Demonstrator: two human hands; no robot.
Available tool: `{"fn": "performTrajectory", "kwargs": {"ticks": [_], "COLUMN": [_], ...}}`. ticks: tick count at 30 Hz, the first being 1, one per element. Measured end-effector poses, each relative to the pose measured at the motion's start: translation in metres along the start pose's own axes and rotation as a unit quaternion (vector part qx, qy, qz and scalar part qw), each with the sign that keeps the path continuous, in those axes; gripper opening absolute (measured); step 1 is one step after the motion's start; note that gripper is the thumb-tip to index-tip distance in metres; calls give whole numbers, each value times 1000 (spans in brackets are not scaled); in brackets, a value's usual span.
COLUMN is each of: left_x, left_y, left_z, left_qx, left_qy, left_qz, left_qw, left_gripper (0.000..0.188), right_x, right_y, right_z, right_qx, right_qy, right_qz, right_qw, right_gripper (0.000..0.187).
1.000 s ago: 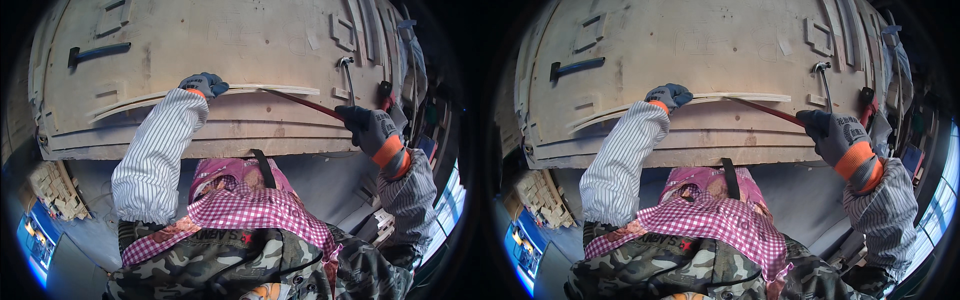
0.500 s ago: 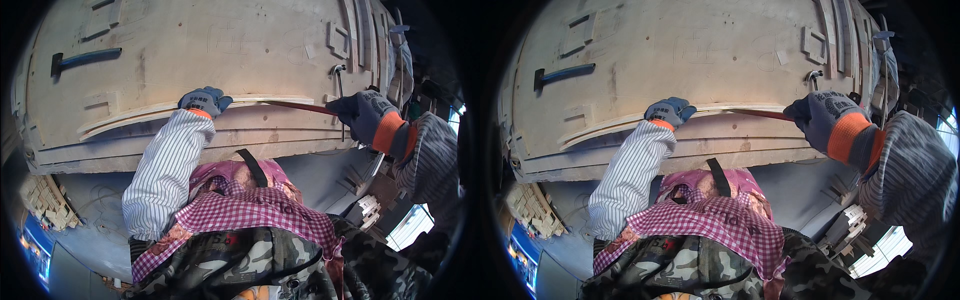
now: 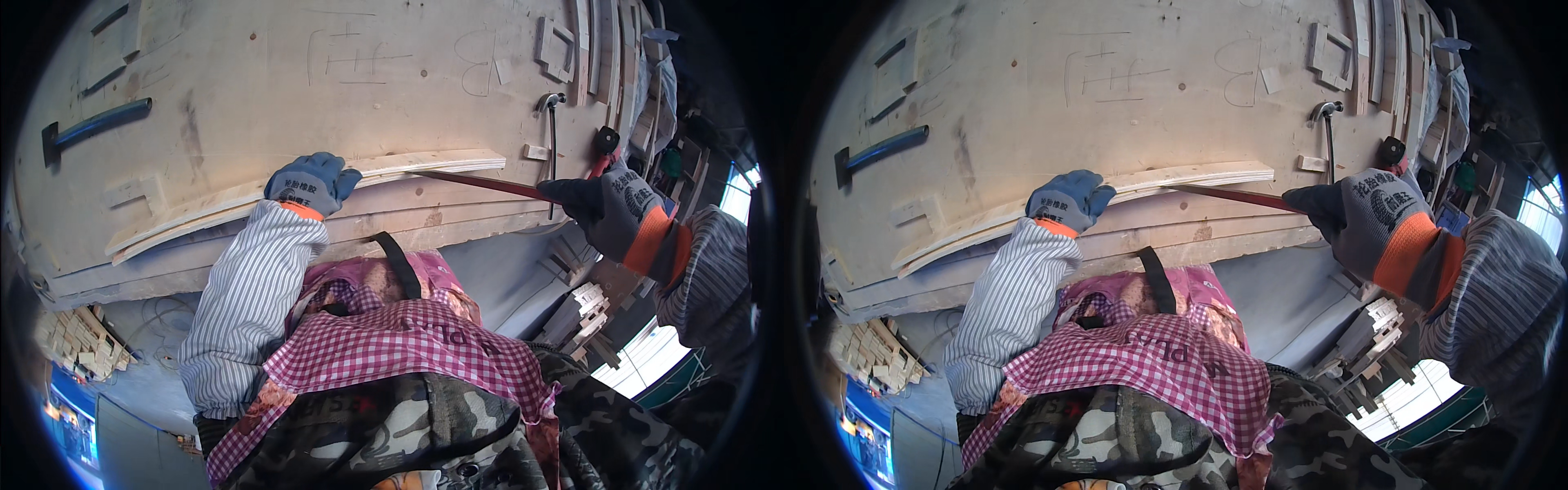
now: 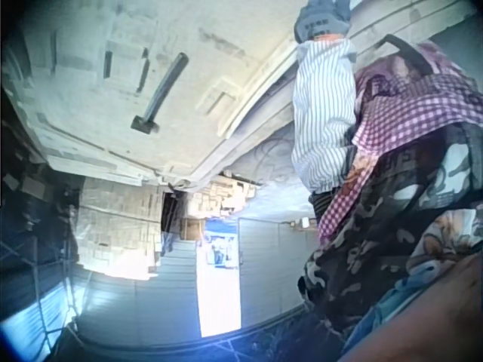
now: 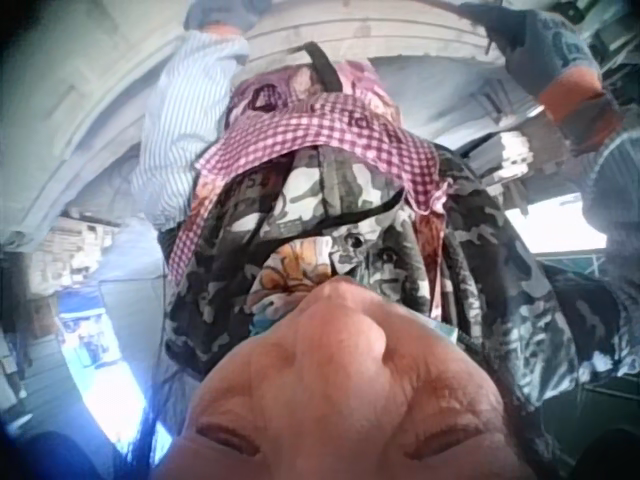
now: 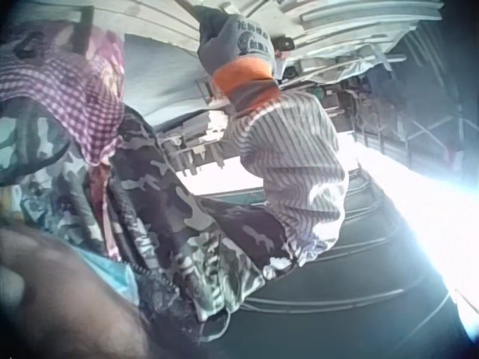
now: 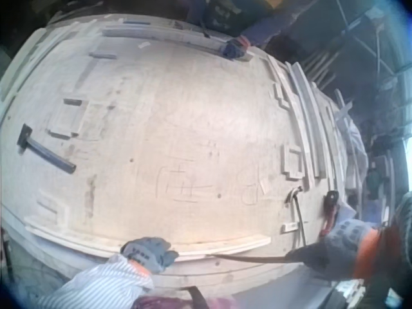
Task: The person assembles thin wooden strips on a large curved wooden panel. They position each strip, then use a hammer to tap it into place, repeating the process for multiple strips. A coworker is visible in the background handling other pieces.
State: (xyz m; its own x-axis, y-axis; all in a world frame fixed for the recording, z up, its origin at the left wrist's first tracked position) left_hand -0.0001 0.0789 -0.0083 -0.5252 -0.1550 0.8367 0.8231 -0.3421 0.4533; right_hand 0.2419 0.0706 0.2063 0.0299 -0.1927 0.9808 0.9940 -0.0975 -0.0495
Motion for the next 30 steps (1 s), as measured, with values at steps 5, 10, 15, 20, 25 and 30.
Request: {"fn": "performTrajectory", "kwargs": {"ticks": [5,10,15,20,25,30], "left_x": [-1,2,0,-1,-3,-8], "left_y": [0,-3,-3,-2,5,13], "left_z": [-2,-2,-4,-3,-1,5], "left_qx": [-9,-4,-8,-13,-20,-3], "left_qy": [6,30,15,25,37,6], "left_qz": [7,7,19,12,-3,13], "left_qw": [1000,1000,1000,1000,999,1000], "left_gripper": [48,47,48,50,50,47], "right_x": [-18,-41,3,29,26,7], "right_y": [4,4,3,-4,7,-2], "right_z": [29,42,-6,-67,-57,10], "right_qx": [-4,-52,12,-48,-40,52], "right_qy": [3,-75,-20,89,78,111], "right_qz": [68,91,58,35,32,71], "right_qw": [998,992,998,994,996,990], "right_gripper": [23,28,36,42,38,18]}}
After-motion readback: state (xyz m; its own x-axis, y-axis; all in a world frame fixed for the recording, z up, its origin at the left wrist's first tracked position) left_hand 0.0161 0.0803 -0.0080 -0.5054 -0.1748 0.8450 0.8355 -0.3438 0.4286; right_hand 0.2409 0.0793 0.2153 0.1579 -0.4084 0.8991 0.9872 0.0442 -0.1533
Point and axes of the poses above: each hand's wrist, its own x-axis away from the middle knuckle, its own z-axis out of the back of the hand, y = z × x, the point moved 9 cm from there along -x, towards the middle knuckle, and after that the axes turned 14 degrees about -y, right-handed, at the moved point
